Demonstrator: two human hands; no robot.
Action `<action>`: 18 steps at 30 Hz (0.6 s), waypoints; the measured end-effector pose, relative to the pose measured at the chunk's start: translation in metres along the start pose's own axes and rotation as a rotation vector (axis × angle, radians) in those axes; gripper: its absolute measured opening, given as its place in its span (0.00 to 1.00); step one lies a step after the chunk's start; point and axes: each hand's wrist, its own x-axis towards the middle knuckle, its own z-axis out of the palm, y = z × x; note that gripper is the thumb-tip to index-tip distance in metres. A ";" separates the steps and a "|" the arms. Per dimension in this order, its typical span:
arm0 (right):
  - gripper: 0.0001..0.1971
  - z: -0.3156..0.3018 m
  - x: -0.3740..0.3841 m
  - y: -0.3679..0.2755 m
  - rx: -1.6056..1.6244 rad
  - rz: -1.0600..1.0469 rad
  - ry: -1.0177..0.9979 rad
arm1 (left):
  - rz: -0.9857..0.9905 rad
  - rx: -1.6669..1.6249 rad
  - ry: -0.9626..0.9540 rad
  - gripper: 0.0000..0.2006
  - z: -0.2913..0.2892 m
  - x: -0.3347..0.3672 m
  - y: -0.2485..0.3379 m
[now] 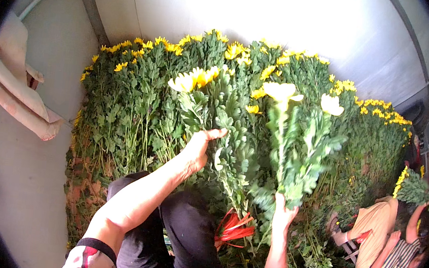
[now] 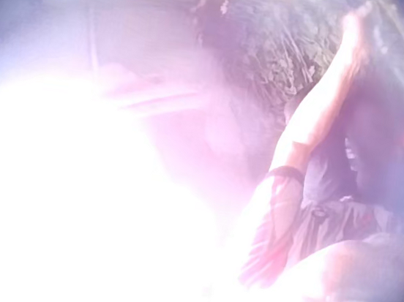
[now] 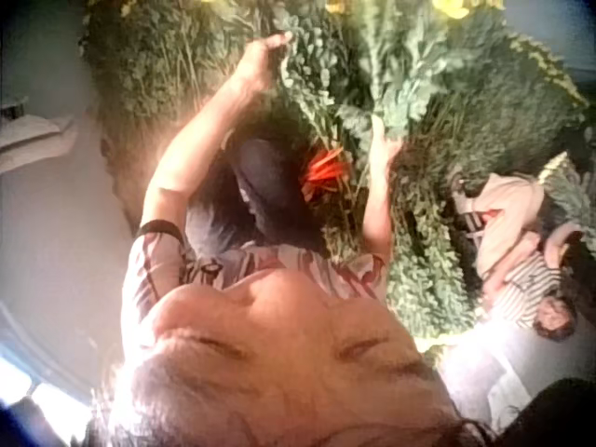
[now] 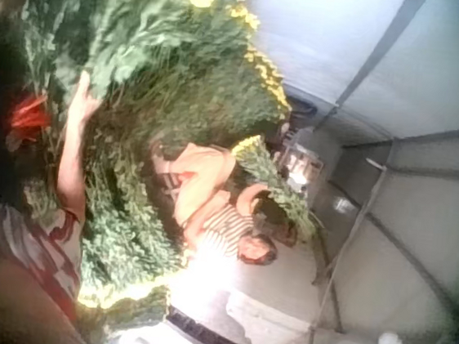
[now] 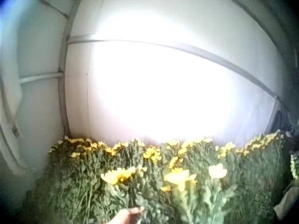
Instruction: The person picks up yellow flowers from a pile on the floor, arranges them into a bunch, and secures the bunch with a red rubber band.
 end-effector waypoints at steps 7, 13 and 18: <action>0.16 0.019 -0.050 -0.020 -0.066 -0.298 -0.340 | 0.083 0.100 -0.416 0.06 -0.012 -0.001 -0.009; 0.10 0.016 -0.054 -0.016 -0.506 -0.503 -0.491 | -0.016 0.169 -0.318 0.15 0.003 -0.026 -0.007; 0.11 0.023 -0.070 -0.003 -0.556 -0.504 -0.682 | 0.021 0.327 -0.440 0.10 0.001 -0.031 -0.017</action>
